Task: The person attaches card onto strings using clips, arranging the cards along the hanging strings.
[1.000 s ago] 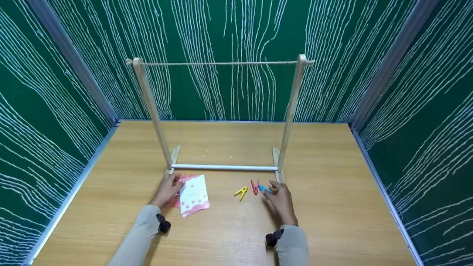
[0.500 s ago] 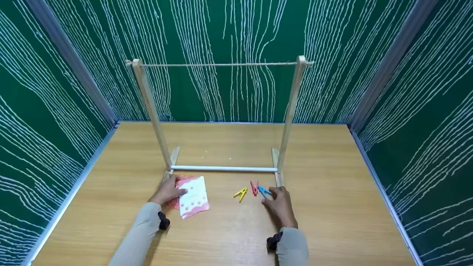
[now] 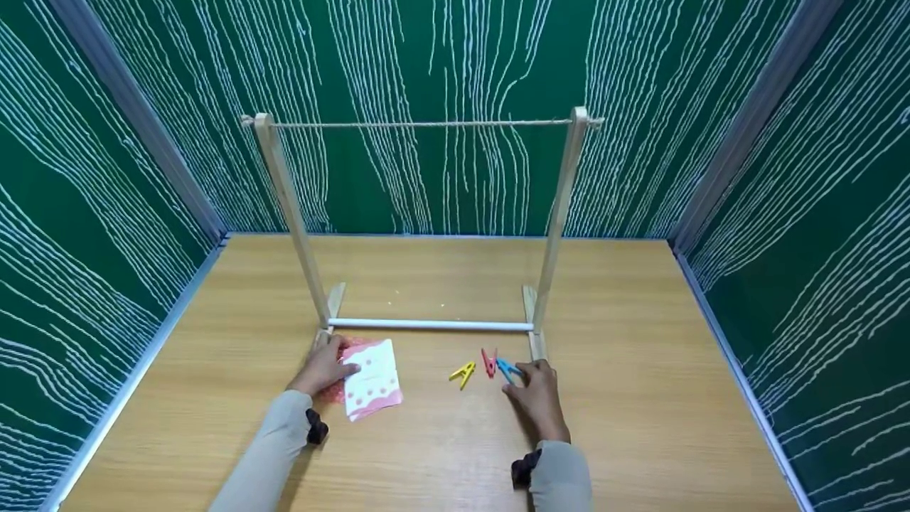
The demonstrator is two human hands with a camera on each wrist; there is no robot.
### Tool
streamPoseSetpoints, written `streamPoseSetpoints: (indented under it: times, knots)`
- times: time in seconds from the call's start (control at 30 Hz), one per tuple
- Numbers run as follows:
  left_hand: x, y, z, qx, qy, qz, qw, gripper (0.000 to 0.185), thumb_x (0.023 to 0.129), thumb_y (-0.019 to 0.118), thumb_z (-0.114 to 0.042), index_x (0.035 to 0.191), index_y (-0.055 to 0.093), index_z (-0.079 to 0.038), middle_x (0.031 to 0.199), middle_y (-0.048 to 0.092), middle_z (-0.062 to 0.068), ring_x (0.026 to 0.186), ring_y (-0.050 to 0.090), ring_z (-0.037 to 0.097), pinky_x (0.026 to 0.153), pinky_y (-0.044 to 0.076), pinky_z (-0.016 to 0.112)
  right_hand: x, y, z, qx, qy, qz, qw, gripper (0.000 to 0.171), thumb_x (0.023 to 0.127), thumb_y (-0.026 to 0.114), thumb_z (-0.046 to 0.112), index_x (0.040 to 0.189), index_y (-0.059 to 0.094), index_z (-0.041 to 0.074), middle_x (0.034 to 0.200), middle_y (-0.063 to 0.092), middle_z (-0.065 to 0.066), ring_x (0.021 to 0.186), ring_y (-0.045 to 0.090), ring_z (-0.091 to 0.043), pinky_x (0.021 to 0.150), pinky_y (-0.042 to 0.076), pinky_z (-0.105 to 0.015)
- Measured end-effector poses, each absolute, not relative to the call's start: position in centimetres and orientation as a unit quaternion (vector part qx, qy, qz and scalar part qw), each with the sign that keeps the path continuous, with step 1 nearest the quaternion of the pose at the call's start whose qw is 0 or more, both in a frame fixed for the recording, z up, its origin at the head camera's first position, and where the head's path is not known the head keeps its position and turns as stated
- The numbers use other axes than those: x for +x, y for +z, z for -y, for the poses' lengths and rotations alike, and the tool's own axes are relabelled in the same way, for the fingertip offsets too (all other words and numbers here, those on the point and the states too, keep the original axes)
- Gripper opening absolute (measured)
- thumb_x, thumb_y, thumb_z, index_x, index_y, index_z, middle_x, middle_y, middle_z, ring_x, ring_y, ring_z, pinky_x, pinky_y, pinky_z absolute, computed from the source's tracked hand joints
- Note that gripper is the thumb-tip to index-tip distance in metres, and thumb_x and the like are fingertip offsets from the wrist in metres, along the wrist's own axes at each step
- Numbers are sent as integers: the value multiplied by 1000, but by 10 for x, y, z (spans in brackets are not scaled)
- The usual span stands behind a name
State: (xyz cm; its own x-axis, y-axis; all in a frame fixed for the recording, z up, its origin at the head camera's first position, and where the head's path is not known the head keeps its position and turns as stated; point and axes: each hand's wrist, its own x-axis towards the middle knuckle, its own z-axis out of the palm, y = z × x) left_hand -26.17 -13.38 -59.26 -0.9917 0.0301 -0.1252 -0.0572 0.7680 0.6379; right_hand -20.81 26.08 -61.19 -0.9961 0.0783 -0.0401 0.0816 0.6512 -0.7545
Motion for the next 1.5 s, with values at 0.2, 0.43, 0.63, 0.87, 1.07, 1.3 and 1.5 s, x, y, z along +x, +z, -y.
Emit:
streamPoseSetpoints:
  times: [0.2, 0.43, 0.63, 0.87, 1.07, 1.3, 1.5]
  knots:
    - [-261, -592, 133, 7, 332, -942, 52, 39, 78, 79, -21, 105, 57, -6, 106, 42, 9, 105, 42, 29, 93, 37, 46, -207, -614, -260, 47, -418, -907, -13, 41, 81, 74, 8, 117, 62, -9, 109, 53, -20, 95, 52, -30, 83, 44, -36]
    - [-262, -591, 132, 9, 333, -942, 47, 37, 77, 80, -19, 102, 56, -6, 99, 37, 7, 97, 39, 27, 86, 37, 43, -207, -615, -260, 48, -421, -906, -22, 39, 81, 74, 8, 116, 64, -7, 107, 55, -20, 95, 51, -30, 80, 41, -33]
    - [-264, -591, 131, 6, 332, -942, 54, 39, 77, 80, -18, 100, 52, -6, 97, 32, 6, 96, 35, 26, 84, 34, 41, -206, -617, -260, 50, -411, -910, -35, 37, 81, 74, 9, 114, 65, -6, 107, 55, -20, 98, 50, -33, 85, 39, -40]
    - [-267, -590, 129, -3, 330, -942, 65, 40, 76, 80, -17, 103, 52, -7, 102, 39, 9, 101, 38, 28, 89, 35, 43, -207, -615, -260, 69, -428, -901, -22, 39, 86, 68, 11, 120, 59, -6, 115, 54, -24, 109, 47, -37, 95, 38, -50]
    - [-268, -590, 130, 0, 336, -939, 69, 42, 74, 81, -16, 101, 51, -6, 100, 44, 9, 98, 39, 27, 88, 36, 43, -207, -612, -258, 81, -441, -893, -15, 42, 89, 63, 13, 126, 55, -6, 124, 52, -26, 114, 46, -38, 101, 37, -52]
    - [-266, -590, 130, 2, 337, -940, 48, 42, 71, 84, -13, 101, 54, -5, 98, 52, 11, 99, 47, 30, 90, 39, 46, -206, -610, -257, 100, -478, -873, -11, 45, 92, 60, 14, 131, 50, -5, 119, 56, -25, 108, 54, -34, 96, 42, -44]
    - [-266, -590, 127, -5, 331, -943, 33, 47, 70, 85, -13, 105, 55, -5, 99, 59, 13, 99, 52, 33, 88, 42, 47, -205, -607, -258, 120, -499, -858, -15, 44, 94, 60, 19, 132, 51, -1, 116, 58, -19, 101, 53, -23, 87, 43, -30]
